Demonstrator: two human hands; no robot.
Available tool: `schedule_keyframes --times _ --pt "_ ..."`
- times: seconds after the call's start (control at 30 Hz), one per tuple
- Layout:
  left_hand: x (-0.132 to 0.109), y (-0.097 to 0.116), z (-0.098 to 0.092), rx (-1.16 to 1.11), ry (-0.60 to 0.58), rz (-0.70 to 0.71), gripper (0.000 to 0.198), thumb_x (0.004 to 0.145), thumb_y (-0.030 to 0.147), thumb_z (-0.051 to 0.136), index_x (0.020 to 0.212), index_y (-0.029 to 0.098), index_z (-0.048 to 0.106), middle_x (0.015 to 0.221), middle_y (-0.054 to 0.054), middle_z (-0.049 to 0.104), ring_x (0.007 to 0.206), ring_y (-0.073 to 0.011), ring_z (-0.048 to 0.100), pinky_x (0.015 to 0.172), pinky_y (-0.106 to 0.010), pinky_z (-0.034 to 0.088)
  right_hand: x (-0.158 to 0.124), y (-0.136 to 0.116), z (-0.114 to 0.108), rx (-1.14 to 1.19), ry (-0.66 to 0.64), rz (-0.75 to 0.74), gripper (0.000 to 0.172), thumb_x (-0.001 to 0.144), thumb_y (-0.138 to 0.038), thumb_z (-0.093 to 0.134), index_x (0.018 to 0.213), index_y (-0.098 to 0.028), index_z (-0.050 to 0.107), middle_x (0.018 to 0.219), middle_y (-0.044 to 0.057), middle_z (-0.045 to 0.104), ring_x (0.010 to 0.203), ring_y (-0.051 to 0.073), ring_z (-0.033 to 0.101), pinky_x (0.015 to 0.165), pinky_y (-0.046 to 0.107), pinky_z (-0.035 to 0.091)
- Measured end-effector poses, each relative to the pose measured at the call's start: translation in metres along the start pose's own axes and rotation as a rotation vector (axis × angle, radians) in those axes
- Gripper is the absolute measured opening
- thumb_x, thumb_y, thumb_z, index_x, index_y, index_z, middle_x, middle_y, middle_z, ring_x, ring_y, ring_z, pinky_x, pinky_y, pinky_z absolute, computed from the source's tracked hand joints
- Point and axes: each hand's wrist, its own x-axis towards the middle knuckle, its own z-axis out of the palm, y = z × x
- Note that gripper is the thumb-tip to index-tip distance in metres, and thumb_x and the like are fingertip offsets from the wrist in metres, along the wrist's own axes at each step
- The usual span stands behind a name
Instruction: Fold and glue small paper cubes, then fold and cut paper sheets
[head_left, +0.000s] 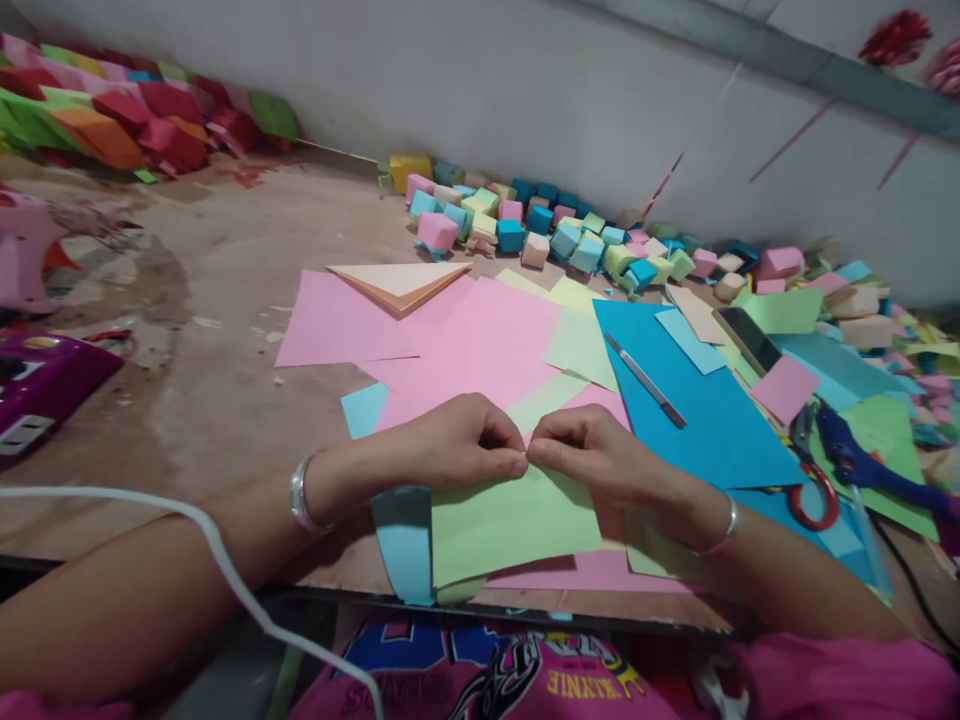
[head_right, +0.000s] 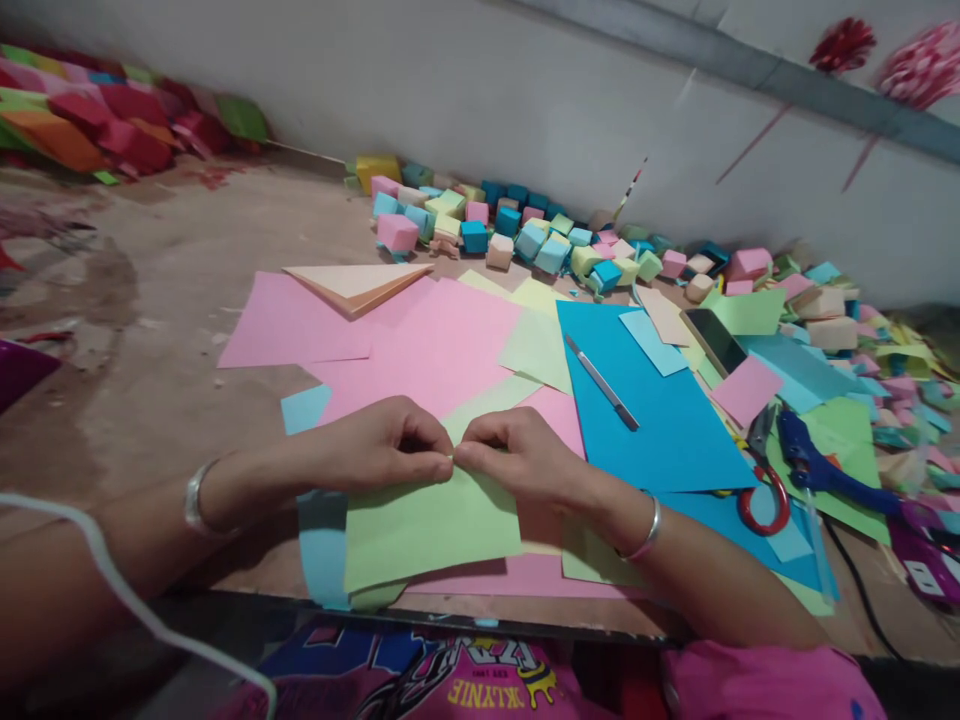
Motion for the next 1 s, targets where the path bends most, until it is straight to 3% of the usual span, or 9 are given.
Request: schedule_keyframes --times 0.13,0.3,0.43,0.5,0.63,0.7,0.8,0.87,1.0 --pt "0.001 -0.001 -0.005 -0.028 -0.041 0.015 0.028 0.081 0.038 0.061 0.064 0.017 0.066 0.052 0.002 0.044 0.046 -0.0083 0.032 0.043 -0.022 0.021 -0.003 0.0 -0.011 -0.034 -0.085 -0.026 0.018 0.087 -0.022 0.056 0.077 -0.017 0.07 0.064 -0.001 0.059 0.059 0.009 0.046 0.052 0.022 0.034" --pt "0.002 -0.008 -0.021 -0.054 -0.014 -0.046 0.026 0.077 0.039 0.068 0.062 0.017 0.067 0.05 0.002 0.047 0.044 -0.008 0.034 0.041 -0.023 0.02 -0.004 0.008 -0.031 -0.055 -0.147 -0.013 0.021 0.087 -0.017 0.055 0.094 -0.02 0.075 0.089 0.003 0.073 0.076 0.014 0.061 0.066 0.025 0.046" --pt "0.001 -0.02 -0.043 -0.146 0.014 -0.067 0.021 0.073 0.035 0.073 0.062 0.018 0.069 0.053 -0.001 0.057 0.046 -0.0105 0.048 0.044 -0.021 0.032 -0.001 0.025 -0.05 -0.015 -0.027 0.077 0.015 0.082 -0.023 0.061 0.086 -0.018 0.075 0.07 0.002 0.068 0.059 0.012 0.054 0.052 0.024 0.04" --pt "0.0 -0.025 -0.055 -0.172 0.084 -0.072 0.019 0.072 0.033 0.074 0.061 0.018 0.069 0.055 -0.003 0.06 0.049 -0.0122 0.052 0.047 -0.022 0.037 0.001 0.032 -0.057 0.067 0.049 0.155 0.011 0.077 -0.025 0.066 0.079 -0.017 0.074 0.061 0.001 0.063 0.052 0.01 0.05 0.046 0.023 0.036" --pt "0.001 -0.027 -0.067 -0.274 0.445 -0.035 0.02 0.075 0.035 0.075 0.066 0.018 0.069 0.057 -0.003 0.058 0.047 -0.0097 0.046 0.044 -0.022 0.032 0.007 0.04 -0.058 0.303 0.293 0.258 0.012 0.068 -0.027 0.072 0.074 -0.016 0.069 0.051 -0.004 0.055 0.038 0.009 0.046 0.037 0.023 0.038" --pt "0.005 -0.027 -0.067 -0.37 0.58 -0.034 0.025 0.078 0.043 0.073 0.075 0.018 0.072 0.066 -0.006 0.062 0.051 -0.0109 0.05 0.046 -0.024 0.037 0.01 0.041 -0.051 0.407 0.418 0.246 0.017 0.068 -0.028 0.073 0.079 -0.016 0.069 0.055 -0.003 0.058 0.037 0.009 0.049 0.037 0.024 0.042" --pt "0.01 -0.026 -0.06 -0.545 0.584 -0.049 0.039 0.077 0.053 0.073 0.092 0.017 0.074 0.089 -0.014 0.069 0.073 -0.0209 0.066 0.061 -0.03 0.052 0.014 0.041 -0.039 0.485 0.622 0.177 0.024 0.067 -0.03 0.077 0.085 -0.016 0.068 0.069 0.0 0.065 0.047 0.011 0.059 0.043 0.025 0.051" --pt "0.013 -0.024 -0.051 -0.681 0.559 -0.039 0.044 0.075 0.054 0.076 0.098 0.016 0.072 0.103 -0.018 0.07 0.089 -0.0268 0.069 0.072 -0.034 0.056 0.016 0.04 -0.031 0.536 0.733 0.134 0.027 0.066 -0.032 0.078 0.085 -0.016 0.067 0.074 0.0 0.066 0.054 0.012 0.061 0.048 0.025 0.054" --pt "0.015 -0.016 -0.021 -0.873 0.458 0.004 0.046 0.072 0.045 0.081 0.106 0.016 0.068 0.105 -0.016 0.07 0.091 -0.0249 0.068 0.074 -0.034 0.056 0.015 0.031 -0.008 0.646 0.765 0.094 0.028 0.074 -0.036 0.073 0.094 -0.017 0.064 0.078 0.002 0.068 0.063 0.013 0.064 0.054 0.025 0.056"
